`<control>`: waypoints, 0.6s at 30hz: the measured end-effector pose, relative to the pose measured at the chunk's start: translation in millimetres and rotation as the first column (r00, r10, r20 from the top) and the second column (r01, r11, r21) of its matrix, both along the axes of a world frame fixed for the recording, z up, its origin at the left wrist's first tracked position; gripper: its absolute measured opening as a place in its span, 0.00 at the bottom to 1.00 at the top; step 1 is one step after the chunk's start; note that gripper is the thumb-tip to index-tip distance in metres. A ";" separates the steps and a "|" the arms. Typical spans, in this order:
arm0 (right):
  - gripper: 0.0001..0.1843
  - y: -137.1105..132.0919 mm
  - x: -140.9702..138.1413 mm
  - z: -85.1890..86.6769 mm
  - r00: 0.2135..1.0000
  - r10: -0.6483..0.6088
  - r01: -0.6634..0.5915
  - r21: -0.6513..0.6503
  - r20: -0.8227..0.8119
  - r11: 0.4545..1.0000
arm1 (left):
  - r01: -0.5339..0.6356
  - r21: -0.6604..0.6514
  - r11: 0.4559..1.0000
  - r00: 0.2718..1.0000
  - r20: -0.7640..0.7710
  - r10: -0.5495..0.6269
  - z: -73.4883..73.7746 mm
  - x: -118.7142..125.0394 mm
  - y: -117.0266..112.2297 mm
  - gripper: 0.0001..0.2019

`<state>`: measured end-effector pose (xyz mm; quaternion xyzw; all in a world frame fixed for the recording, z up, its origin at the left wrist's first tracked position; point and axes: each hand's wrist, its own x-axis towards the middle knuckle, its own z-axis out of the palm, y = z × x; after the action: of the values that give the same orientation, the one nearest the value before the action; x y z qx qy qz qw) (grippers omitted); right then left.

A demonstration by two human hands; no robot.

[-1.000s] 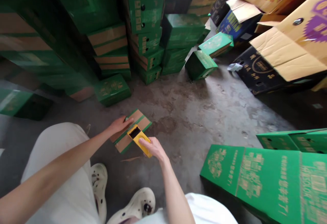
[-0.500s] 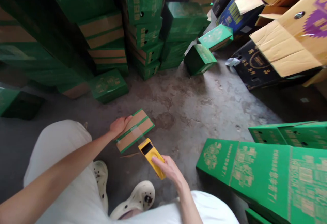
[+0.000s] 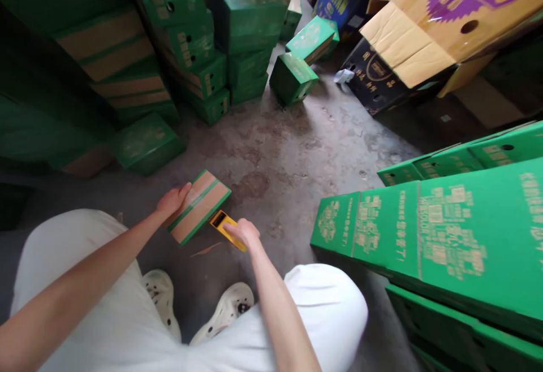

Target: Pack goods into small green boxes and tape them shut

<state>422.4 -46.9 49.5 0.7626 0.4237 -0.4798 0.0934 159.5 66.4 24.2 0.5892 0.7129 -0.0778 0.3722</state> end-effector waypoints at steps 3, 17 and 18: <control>0.20 18.4 -31.5 -12.3 0.998 -0.052 0.051 0.011 0.038 0.999 | -0.010 0.004 1.000 1.000 0.010 0.010 -1.6 -2.5 4.6 0.41; 0.24 -37.2 -19.3 -21.1 0.945 -0.202 0.162 0.172 0.255 0.972 | -0.062 -0.020 0.998 0.995 0.077 0.064 1.6 2.7 7.2 0.41; 0.26 -36.6 -26.5 -21.8 0.942 -0.226 0.175 0.211 0.248 0.962 | -0.071 -0.026 0.997 0.994 0.082 0.073 3.0 3.8 6.7 0.41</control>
<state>395.9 -83.4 27.7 0.8653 0.3698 -0.3370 0.0291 163.3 73.1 27.2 0.5615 0.7167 -0.0480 0.4109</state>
